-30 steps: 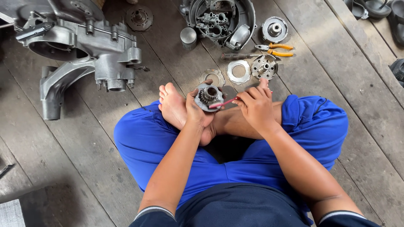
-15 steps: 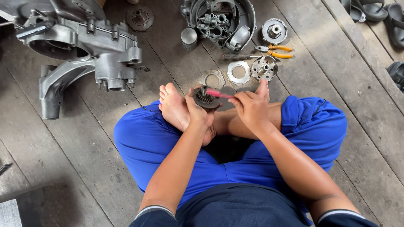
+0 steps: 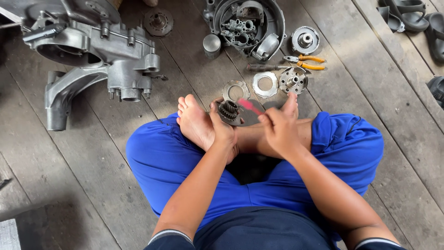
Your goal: Cleaning a motorcycle engine component using a small brush
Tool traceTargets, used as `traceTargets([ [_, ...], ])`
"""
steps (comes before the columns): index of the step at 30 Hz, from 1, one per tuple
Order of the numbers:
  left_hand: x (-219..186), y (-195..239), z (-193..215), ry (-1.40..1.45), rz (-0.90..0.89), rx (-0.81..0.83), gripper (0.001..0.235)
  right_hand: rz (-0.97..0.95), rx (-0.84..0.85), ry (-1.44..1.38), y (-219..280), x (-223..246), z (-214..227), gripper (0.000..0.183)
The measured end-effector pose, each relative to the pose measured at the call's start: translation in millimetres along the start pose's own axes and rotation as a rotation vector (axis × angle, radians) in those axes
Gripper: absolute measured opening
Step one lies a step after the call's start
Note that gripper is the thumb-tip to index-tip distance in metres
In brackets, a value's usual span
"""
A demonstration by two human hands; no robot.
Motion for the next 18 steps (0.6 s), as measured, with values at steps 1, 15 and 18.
traceTargets([
  [1,7.5,-9.2,9.6,0.003,0.003,-0.006,0.042,-0.001,0.007,0.0,9.8,-2.5,-8.0,0.02],
  [15,18.9,-25.5,15.0,-0.407,-0.262,-0.049,0.036,-0.088,0.061,0.123,4.7,-17.2,-18.1,0.025],
  [18,-3.9,13.2,-16.1,-0.287,-0.175,-0.029,0.039,-0.096,0.034,-0.026,7.5,-19.1,-10.8,0.021],
])
Point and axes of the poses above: each hand's wrist, its own y-axis away from the middle knuckle, its own z-axis out of the back of the hand, x = y × z, the point moved 2 cm from there along -y, towards the middle knuckle, and after that the axes turned 7 degrees about z, right-handed, at the moved point
